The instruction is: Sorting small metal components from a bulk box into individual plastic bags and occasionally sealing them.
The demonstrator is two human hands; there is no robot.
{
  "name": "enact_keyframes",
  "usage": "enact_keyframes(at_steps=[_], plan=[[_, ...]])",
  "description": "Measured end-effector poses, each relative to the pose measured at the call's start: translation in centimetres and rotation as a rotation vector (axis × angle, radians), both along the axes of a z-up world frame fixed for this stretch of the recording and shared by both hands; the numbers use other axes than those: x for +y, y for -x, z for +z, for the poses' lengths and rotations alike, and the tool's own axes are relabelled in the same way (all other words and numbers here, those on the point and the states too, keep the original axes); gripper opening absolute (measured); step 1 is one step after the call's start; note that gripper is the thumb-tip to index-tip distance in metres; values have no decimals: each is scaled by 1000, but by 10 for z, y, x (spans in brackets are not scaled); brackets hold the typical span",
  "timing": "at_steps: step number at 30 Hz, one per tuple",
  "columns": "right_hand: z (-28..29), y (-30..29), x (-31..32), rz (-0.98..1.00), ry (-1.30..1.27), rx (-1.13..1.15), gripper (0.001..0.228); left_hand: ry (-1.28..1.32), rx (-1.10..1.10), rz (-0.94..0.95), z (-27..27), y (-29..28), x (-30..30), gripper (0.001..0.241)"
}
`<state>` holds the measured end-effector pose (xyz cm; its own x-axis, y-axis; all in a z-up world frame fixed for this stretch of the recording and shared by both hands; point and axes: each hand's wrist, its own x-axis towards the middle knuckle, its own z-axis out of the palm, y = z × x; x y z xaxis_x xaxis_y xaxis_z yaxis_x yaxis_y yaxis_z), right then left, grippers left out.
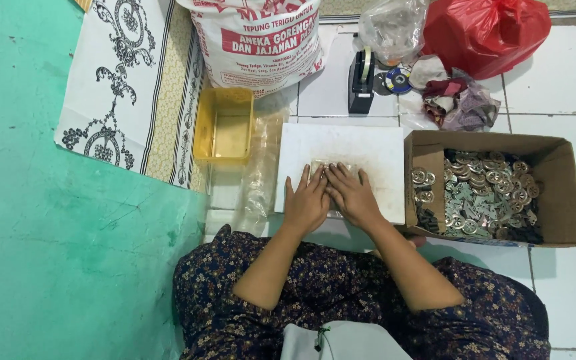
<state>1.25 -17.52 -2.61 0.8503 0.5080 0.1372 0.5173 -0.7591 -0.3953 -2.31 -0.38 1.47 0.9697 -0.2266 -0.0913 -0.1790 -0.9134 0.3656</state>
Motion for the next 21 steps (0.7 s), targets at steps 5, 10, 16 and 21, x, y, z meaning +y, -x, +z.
enact_keyframes(at_steps=[5,10,16,21], plan=[[19,10,-1,-54,19,30,55,77,0,-7,7,4,4,56],[17,15,-7,-63,34,72,65,119,104,20,10,1,7,62],[-6,-18,-20,-182,-118,191,38,480,-318,191,-61,-49,33,30],[-63,-59,-24,-505,-80,257,38,248,-2,317,-81,-84,28,44]])
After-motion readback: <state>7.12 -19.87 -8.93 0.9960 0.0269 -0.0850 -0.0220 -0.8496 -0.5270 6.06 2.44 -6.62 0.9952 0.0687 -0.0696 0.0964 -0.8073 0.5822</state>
